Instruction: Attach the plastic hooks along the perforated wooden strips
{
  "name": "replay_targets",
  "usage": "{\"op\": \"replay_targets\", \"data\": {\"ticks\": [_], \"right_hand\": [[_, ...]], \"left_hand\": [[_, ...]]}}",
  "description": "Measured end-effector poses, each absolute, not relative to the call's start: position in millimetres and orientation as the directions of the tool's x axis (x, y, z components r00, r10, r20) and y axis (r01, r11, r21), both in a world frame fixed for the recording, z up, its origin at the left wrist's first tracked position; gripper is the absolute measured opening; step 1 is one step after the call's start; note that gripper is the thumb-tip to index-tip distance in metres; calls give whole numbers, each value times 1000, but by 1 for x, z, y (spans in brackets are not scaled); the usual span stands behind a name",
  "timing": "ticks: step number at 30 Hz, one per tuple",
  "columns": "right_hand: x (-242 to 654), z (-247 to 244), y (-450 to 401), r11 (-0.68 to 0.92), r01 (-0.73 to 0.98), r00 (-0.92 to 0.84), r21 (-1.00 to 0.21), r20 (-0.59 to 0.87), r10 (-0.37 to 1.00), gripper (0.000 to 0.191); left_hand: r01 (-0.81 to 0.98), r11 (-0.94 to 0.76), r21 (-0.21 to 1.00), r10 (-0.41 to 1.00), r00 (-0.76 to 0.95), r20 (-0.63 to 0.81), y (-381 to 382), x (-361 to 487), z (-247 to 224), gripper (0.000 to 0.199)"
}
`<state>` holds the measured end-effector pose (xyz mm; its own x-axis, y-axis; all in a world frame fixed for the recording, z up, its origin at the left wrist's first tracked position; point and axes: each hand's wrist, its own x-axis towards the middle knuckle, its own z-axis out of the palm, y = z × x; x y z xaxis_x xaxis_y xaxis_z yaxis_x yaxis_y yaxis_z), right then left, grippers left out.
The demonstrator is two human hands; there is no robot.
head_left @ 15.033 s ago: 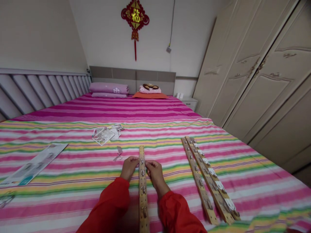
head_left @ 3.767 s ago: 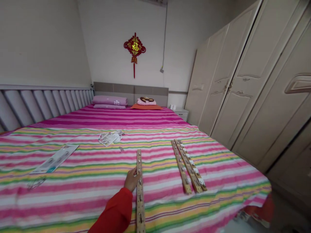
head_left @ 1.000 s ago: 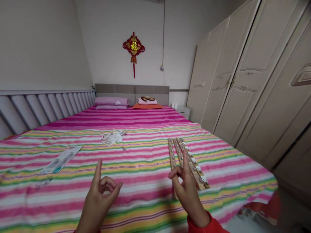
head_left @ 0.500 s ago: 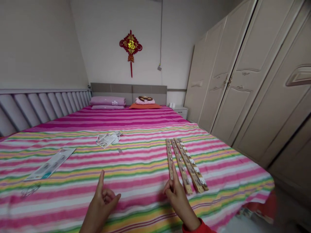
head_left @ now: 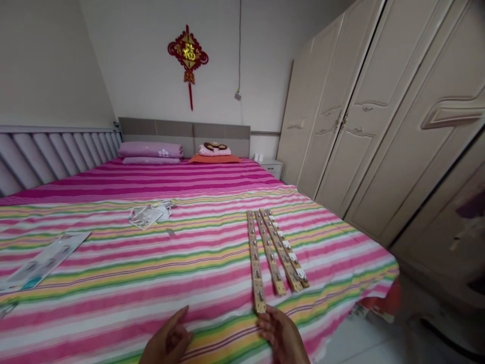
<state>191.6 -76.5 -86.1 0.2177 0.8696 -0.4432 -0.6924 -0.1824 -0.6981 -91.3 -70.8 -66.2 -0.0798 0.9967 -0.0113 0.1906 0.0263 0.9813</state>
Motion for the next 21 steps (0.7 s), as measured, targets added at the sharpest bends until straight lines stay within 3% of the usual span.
{"op": "replay_targets", "data": {"ticks": [2, 6, 12, 17, 21], "right_hand": [[190, -84, -69, -258, -762, 77, -594, -479, 875, 28], [188, -77, -54, -290, -821, -76, -492, -409, 909, 30], [179, -76, -43, -288, -881, -187, -376, -283, 941, 42], [158, -75, -43, -190, -881, -95, -432, -233, 968, 44], [130, -75, -49, -124, -834, 23, -537, -260, 965, 47]], "left_hand": [[158, 63, 986, 998, 8, -65, -73, -86, -68, 66], [85, 166, 983, 961, 212, -180, -73, -79, -63, 64], [-24, 248, 968, 956, 166, -241, -78, -59, -63, 67], [-7, 329, 944, 916, 246, -317, -76, -49, -58, 62], [-35, 261, 965, 959, 127, -255, -78, -37, -63, 60]]}}
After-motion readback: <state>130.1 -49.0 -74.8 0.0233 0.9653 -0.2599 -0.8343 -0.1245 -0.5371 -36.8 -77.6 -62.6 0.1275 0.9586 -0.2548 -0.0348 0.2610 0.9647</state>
